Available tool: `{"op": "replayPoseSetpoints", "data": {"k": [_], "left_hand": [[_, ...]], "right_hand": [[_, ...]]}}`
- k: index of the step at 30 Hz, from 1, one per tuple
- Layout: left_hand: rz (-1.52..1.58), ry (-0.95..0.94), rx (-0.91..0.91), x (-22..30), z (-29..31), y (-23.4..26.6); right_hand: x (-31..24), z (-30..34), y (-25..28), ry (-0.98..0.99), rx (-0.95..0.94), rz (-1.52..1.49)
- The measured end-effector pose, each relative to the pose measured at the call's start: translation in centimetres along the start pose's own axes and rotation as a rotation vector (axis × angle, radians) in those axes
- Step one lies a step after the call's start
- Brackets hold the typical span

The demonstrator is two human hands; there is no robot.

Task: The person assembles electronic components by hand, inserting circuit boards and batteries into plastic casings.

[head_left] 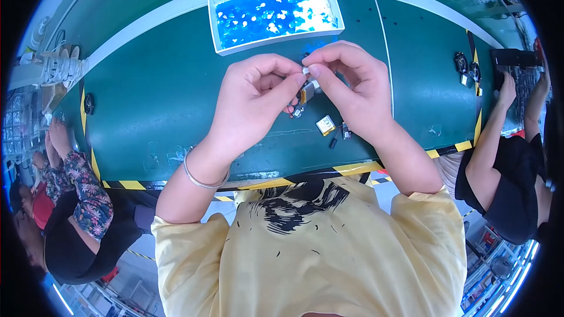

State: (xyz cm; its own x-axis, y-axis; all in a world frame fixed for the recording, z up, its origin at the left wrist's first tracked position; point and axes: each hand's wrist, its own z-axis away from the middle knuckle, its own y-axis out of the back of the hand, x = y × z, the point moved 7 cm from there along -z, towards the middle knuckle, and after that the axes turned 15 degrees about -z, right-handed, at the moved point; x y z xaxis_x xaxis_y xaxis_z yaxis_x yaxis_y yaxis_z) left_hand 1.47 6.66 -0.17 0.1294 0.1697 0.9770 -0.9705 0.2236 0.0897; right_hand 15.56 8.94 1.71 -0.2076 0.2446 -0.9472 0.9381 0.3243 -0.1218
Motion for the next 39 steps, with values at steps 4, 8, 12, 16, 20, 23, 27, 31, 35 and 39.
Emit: {"op": "replayPoseSetpoints", "data": {"k": [4, 8, 12, 16, 20, 23, 27, 31, 35, 39], "left_hand": [[-0.087, -0.096, 0.099, 0.4, 0.0, 0.4], [-0.133, -0.036, 0.079, 0.2, 0.0, 0.4], [-0.112, -0.031, 0.061, -0.1, -0.1, 0.5], [-0.020, -0.013, 0.037, -0.4, -0.2, 0.3], [-0.091, -0.053, 0.081, 0.0, 0.2, 0.3], [-0.124, -0.069, 0.106, 0.0, 0.2, 0.5], [-0.115, -0.075, 0.117, 0.1, -0.1, 0.6], [-0.122, -0.080, 0.123, -0.1, -0.1, 0.7], [-0.128, -0.087, 0.091, -0.2, -0.1, 0.5], [-0.102, -0.071, 0.074, -0.3, -0.3, 0.6]], "right_hand": [[0.1, -0.1, 0.1, -0.027, 0.036, 0.028], [-1.7, -0.3, -0.5, 0.155, -0.026, 0.333], [-1.9, -0.2, -0.9, 0.262, -0.032, 0.409], [-2.0, -0.2, -1.0, 0.342, -0.048, 0.463], [-2.2, -0.2, -1.2, 0.263, -0.051, 0.355], [-1.8, -0.3, -0.9, 0.214, -0.058, 0.347], [-2.0, -0.5, -0.4, 0.275, -0.053, 0.413], [-2.7, -0.2, -1.2, 0.382, -0.069, 0.498], [-2.2, -0.3, -1.6, 0.392, -0.097, 0.611], [-2.5, -2.4, 0.1, 0.454, 0.003, 0.691]]}}
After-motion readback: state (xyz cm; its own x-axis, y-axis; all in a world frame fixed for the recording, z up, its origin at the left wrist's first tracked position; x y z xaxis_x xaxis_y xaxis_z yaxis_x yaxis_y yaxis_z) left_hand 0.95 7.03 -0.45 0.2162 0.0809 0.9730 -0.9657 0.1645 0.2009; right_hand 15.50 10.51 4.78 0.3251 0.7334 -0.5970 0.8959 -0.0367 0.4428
